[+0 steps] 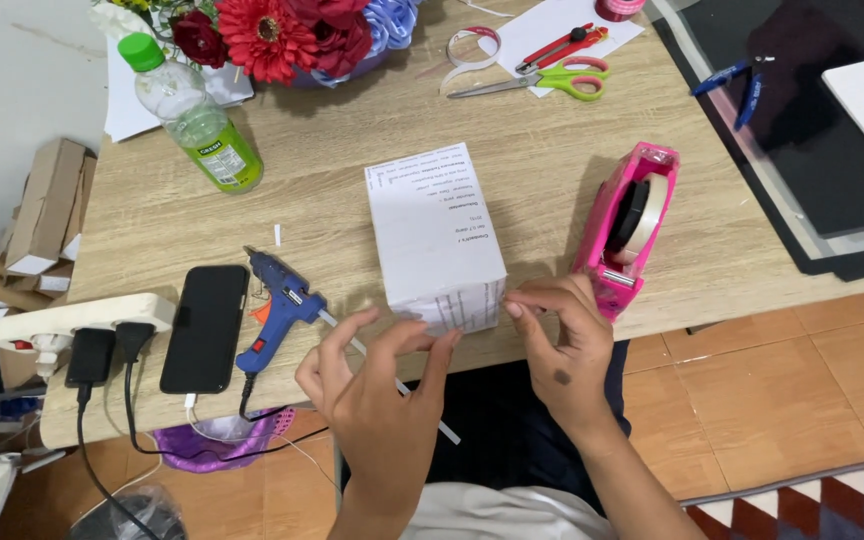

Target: The person tapes a white cardboard box using a pink tape dispenser. They repeatedly pull tape, apply it to the box edges, and smooth it down by hand. The box is rotated to access different sides, and the tape is applied to multiple edges throughout the clip.

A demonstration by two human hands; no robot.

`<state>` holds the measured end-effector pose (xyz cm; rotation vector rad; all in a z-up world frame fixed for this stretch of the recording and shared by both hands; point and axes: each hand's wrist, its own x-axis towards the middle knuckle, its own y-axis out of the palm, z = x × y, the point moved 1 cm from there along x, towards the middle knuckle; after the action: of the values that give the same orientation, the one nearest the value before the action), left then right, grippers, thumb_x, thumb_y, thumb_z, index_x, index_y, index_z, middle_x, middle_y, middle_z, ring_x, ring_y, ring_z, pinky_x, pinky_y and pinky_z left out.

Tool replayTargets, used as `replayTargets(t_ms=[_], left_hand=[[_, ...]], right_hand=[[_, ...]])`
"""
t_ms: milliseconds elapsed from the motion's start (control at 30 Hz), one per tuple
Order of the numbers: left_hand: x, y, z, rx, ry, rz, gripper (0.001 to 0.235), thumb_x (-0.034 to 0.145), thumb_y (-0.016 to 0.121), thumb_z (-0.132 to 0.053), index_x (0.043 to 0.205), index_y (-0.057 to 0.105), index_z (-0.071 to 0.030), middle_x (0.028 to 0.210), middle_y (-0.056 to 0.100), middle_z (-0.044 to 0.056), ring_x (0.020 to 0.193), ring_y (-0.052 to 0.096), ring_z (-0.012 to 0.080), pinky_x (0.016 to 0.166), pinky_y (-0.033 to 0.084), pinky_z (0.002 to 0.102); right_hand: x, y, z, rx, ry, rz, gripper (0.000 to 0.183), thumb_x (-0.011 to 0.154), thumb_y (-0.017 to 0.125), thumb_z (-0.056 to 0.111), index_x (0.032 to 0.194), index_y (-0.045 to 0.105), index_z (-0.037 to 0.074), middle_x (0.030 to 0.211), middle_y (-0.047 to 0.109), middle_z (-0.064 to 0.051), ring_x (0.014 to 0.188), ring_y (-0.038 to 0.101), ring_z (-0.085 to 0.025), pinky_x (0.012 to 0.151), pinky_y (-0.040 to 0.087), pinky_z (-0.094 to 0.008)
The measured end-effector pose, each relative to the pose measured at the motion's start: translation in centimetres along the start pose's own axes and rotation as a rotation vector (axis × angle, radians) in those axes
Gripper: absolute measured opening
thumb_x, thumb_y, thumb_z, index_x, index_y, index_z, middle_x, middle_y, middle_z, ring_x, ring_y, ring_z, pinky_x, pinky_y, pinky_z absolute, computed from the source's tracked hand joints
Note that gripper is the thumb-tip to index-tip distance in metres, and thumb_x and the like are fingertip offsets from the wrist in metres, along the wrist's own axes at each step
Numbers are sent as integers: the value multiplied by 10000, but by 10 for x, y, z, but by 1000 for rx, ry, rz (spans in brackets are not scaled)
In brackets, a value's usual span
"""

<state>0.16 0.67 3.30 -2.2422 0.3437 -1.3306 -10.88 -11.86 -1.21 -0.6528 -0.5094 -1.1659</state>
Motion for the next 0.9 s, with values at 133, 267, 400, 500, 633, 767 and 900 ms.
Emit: replayTargets(t_ms=[133, 267, 400, 500, 633, 767, 900], left_hand=[[1, 5, 4, -42, 8, -22, 271, 844, 876, -282, 886, 650, -138, 729, 720, -126, 1129, 701, 281, 1047, 355, 502], [-1, 12, 9, -116, -1, -20, 301, 825, 895, -236, 882, 628, -109, 764, 720, -81, 1110, 724, 292, 1075, 413, 530], [1, 15, 11, -219, 6, -7, 296, 845, 880, -173, 880, 597, -95, 769, 695, -29, 1024, 744, 281, 959, 497, 448], [4, 15, 14, -242, 30, -8, 280, 847, 877, -187, 870, 616, -88, 759, 691, -32, 963, 732, 298, 925, 510, 404], [9, 12, 15, -243, 42, 3, 288, 866, 861, -207, 864, 594, -98, 768, 682, -32, 766, 663, 220, 830, 502, 350], [11, 12, 16, -260, 76, 15, 309, 848, 888, -184, 861, 594, -88, 773, 681, -31, 738, 650, 184, 803, 501, 342], [10, 15, 17, -259, 73, 22, 297, 857, 886, -166, 854, 597, -97, 784, 653, -38, 752, 631, 170, 795, 497, 340]], right_hand=[[-3, 3, -3, -40, -12, -20, 30, 974, 693, 32, 998, 707, 44, 942, 688, -88, 939, 599, -211, 878, 493, -300], [-3, 6, -3, -68, -5, -43, 23, 969, 702, 28, 991, 704, 21, 946, 681, -105, 950, 595, -223, 878, 487, -308], [-2, 6, -5, -65, 4, -50, 26, 971, 701, 34, 985, 704, 12, 945, 680, -107, 958, 593, -223, 882, 487, -306], [-1, 7, -3, 21, 106, -39, 67, 986, 686, 85, 1024, 686, 30, 957, 670, -72, 926, 588, -182, 904, 461, -297], [-9, 16, -14, 322, 310, -97, 443, 966, 698, 78, 1368, 512, 67, 1031, 643, -132, 954, 632, -160, 793, 532, -235], [-12, 20, -29, 593, 389, -40, 130, 982, 682, 137, 1097, 626, 109, 1050, 637, -28, 995, 601, -138, 888, 489, -260], [-18, 21, -28, 472, 335, -105, 64, 989, 668, 97, 1033, 625, 80, 1081, 646, -81, 1078, 625, -192, 986, 503, -301]])
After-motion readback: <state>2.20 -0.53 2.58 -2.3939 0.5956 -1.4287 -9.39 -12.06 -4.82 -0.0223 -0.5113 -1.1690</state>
